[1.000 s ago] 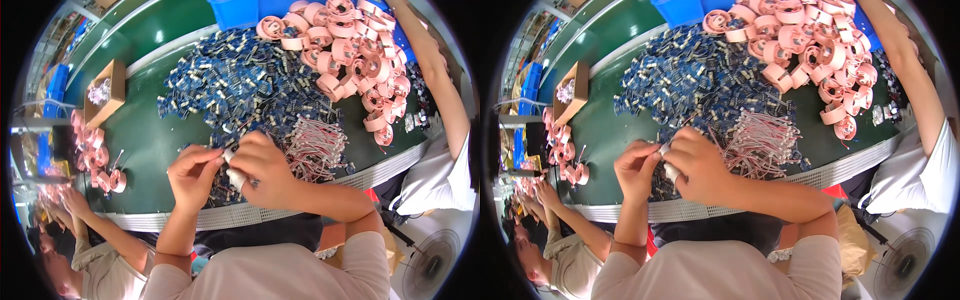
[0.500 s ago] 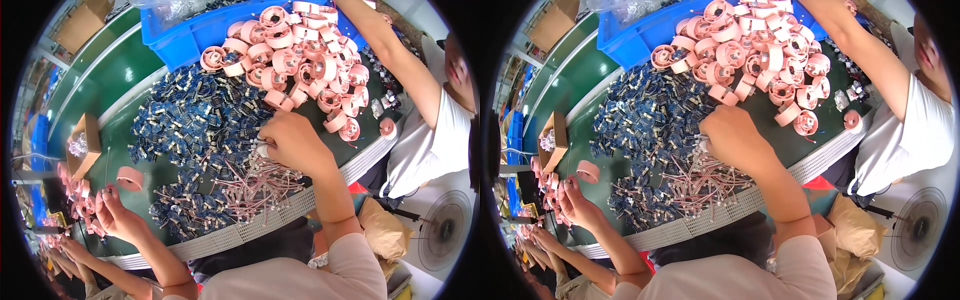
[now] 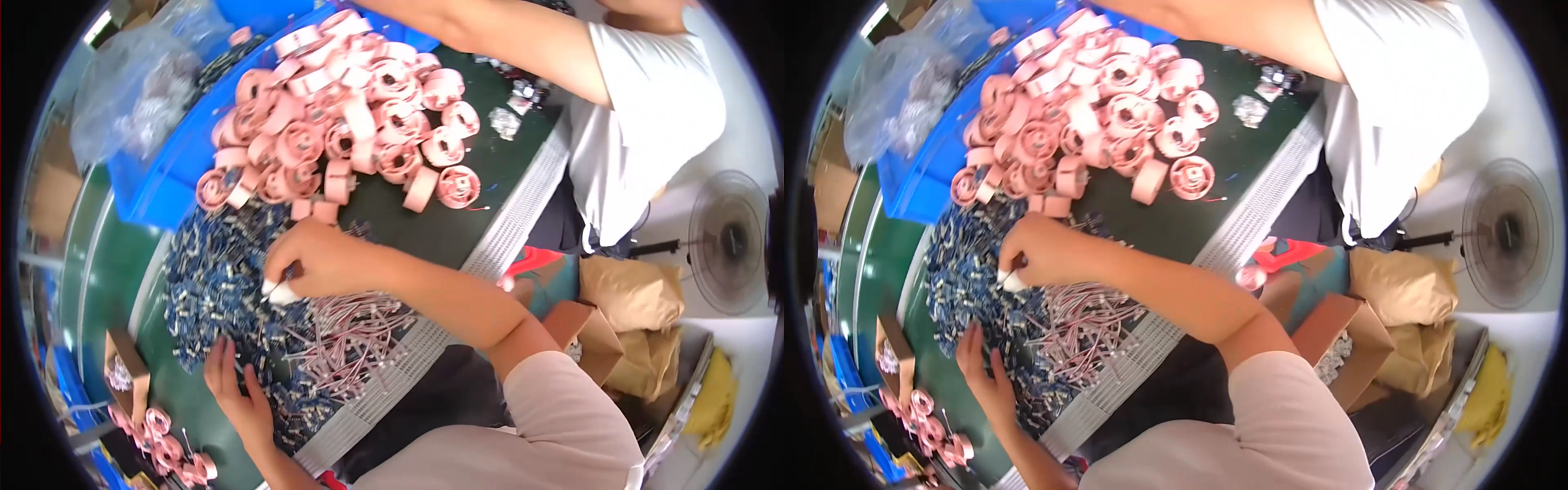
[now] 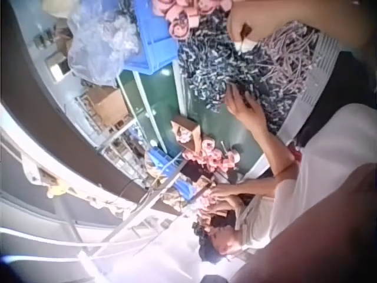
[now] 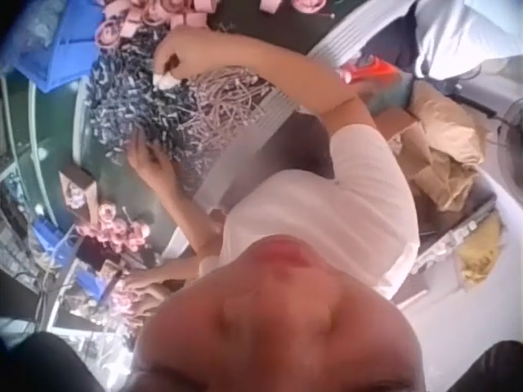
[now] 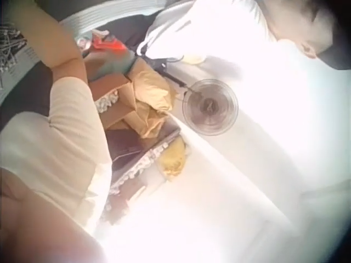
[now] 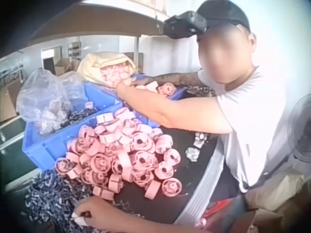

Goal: The person assembles small circuit boards into circular plastic housings by hand, then organizes the assembled units on an assembly line.

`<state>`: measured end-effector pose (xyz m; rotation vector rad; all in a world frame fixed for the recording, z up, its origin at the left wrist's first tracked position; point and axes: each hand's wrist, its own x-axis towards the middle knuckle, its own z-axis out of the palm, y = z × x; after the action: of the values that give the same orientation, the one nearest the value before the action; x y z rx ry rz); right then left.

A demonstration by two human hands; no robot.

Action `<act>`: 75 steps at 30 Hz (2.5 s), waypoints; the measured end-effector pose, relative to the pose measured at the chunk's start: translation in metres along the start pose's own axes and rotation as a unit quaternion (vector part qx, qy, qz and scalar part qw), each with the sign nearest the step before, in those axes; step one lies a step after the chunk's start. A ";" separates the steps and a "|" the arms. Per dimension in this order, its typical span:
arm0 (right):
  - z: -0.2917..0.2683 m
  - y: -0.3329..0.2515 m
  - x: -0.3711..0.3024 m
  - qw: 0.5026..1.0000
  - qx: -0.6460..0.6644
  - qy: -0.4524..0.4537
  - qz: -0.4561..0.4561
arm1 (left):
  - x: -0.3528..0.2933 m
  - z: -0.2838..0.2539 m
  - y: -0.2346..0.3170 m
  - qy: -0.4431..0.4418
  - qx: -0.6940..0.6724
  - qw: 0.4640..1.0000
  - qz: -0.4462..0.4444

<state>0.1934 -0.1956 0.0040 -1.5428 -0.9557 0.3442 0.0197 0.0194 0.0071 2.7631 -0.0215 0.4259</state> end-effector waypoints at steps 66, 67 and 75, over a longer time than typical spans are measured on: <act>-0.007 -0.013 -0.010 0.843 0.273 0.459 -0.065 | -0.033 -0.004 -0.026 0.253 -0.511 0.781 -0.253; -0.011 -0.014 -0.013 0.841 0.274 0.459 -0.080 | -0.028 -0.001 -0.025 0.254 -0.513 0.781 -0.249; 0.005 -0.005 0.003 0.795 0.329 0.500 -0.097 | -0.038 0.005 -0.045 0.302 -0.354 0.843 -0.271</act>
<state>0.1900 -0.1904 0.0079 -0.7506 -0.0874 -0.2832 -0.0122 0.0585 -0.0239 1.7080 0.6115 0.8844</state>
